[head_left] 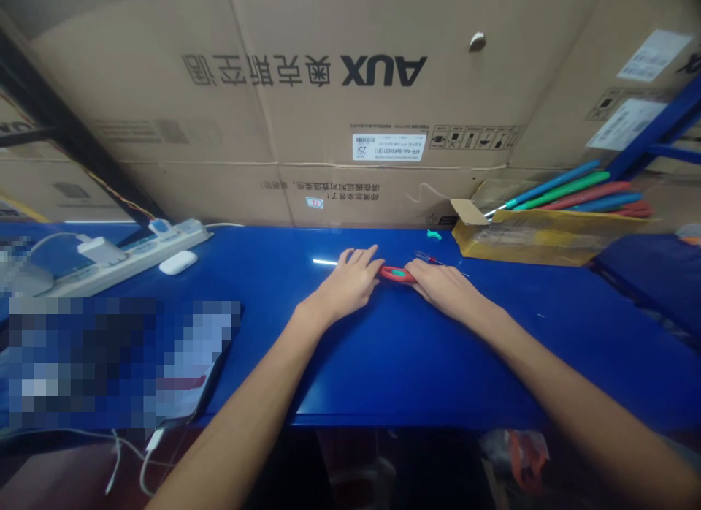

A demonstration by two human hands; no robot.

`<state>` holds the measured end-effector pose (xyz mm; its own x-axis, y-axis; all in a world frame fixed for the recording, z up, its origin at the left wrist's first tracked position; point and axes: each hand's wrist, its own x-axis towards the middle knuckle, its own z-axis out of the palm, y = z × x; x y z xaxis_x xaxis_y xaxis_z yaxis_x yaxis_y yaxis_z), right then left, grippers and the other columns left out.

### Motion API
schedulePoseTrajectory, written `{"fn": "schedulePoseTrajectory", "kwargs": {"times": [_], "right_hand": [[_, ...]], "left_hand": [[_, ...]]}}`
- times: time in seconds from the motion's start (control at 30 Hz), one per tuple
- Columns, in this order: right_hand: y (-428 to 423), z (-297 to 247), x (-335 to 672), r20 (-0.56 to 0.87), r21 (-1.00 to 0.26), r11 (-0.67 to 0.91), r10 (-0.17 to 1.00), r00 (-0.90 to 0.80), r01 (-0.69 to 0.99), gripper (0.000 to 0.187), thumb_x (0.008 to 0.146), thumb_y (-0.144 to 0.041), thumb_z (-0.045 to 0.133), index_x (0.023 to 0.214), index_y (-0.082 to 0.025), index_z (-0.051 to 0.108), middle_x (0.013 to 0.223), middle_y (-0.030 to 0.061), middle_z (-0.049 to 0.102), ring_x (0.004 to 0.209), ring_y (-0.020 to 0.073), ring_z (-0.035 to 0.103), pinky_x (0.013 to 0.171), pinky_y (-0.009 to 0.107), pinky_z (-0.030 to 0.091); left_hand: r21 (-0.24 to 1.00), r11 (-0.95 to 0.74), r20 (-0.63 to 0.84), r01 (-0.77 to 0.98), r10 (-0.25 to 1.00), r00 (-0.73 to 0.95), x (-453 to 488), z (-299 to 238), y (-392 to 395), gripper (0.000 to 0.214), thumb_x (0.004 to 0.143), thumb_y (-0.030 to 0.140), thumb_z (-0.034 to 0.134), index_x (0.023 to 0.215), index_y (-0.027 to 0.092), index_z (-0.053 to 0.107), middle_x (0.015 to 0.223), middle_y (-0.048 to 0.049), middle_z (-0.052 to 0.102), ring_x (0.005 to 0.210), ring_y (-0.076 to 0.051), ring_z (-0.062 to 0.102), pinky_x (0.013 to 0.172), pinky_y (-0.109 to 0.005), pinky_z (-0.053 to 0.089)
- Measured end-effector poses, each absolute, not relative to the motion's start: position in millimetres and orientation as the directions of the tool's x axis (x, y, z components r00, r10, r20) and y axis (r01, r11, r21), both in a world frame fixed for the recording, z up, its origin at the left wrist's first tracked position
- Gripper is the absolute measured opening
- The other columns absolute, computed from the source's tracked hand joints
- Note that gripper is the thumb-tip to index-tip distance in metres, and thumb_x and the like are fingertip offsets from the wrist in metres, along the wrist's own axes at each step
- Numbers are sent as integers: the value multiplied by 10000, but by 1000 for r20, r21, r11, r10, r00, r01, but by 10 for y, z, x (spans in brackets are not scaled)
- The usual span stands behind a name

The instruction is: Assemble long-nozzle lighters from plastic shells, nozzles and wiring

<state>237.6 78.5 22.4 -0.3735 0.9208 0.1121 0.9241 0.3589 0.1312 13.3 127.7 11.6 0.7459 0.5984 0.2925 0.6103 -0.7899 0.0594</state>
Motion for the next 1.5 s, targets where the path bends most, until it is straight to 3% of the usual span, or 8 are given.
{"fn": "schedulePoseTrajectory", "kwargs": {"times": [0.43,0.67,0.8,0.9,1.0,1.2,1.37,1.5], "right_hand": [[757,364,2414,24,245,265,960,-279,933,244,1023,-353,453,1116,-172,588,963,151,763,772,297,731,548,312,280],[700,434,2298,23,189,226,972,-234,956,242,980,-343,494,1108,-196,637,960,138,765,869,291,736,635,309,394],[749,343,2271,-7,221,161,986,-164,962,285,961,-260,481,1147,-137,659,988,186,762,916,305,742,716,334,458],[767,338,2323,10,188,109,994,-112,976,300,963,-252,466,1154,-134,665,1017,185,765,927,298,745,729,325,466],[757,394,2376,66,153,40,997,-50,987,302,949,-246,481,1187,-155,643,991,163,771,916,305,741,683,319,439],[739,450,2355,163,105,-6,986,-11,994,249,909,-204,519,1132,-179,628,959,126,773,846,276,725,596,300,321],[758,378,2345,193,15,71,979,-73,997,249,871,-175,541,1105,-181,624,943,110,761,778,234,682,584,290,265],[761,303,2378,174,-352,238,967,-187,905,196,945,-323,499,823,-205,598,716,14,651,616,156,545,576,265,275]], "left_hand": [[-235,-797,412,557,437,800,434,45,1202,302,971,21,363,1127,99,610,929,-67,655,905,-204,647,1263,-480,242],[-324,-757,498,567,373,783,516,-1,1145,300,1021,71,341,1136,139,609,922,-36,659,910,-189,647,1280,-509,209],[-324,-766,521,555,345,781,561,18,1106,326,1002,77,389,1267,122,573,1217,-113,675,1267,-263,564,1244,-597,222],[-218,-853,606,475,263,750,554,80,1036,433,979,65,416,1397,152,491,1494,-139,517,1417,-273,434,1211,-569,279],[63,-936,688,345,292,664,532,115,971,261,1021,174,431,1229,166,589,1305,-129,644,1237,-247,573,1067,-444,435],[867,-498,487,-20,838,248,534,115,999,317,1043,475,425,926,202,536,813,-5,610,653,-115,551,680,-261,450],[869,-366,408,-332,911,63,560,227,1057,298,967,474,588,871,201,516,737,30,560,587,-91,496,620,-243,423],[891,-366,414,-267,898,149,539,263,1083,238,919,406,662,933,169,672,734,10,604,652,-109,524,632,-237,418]]}}
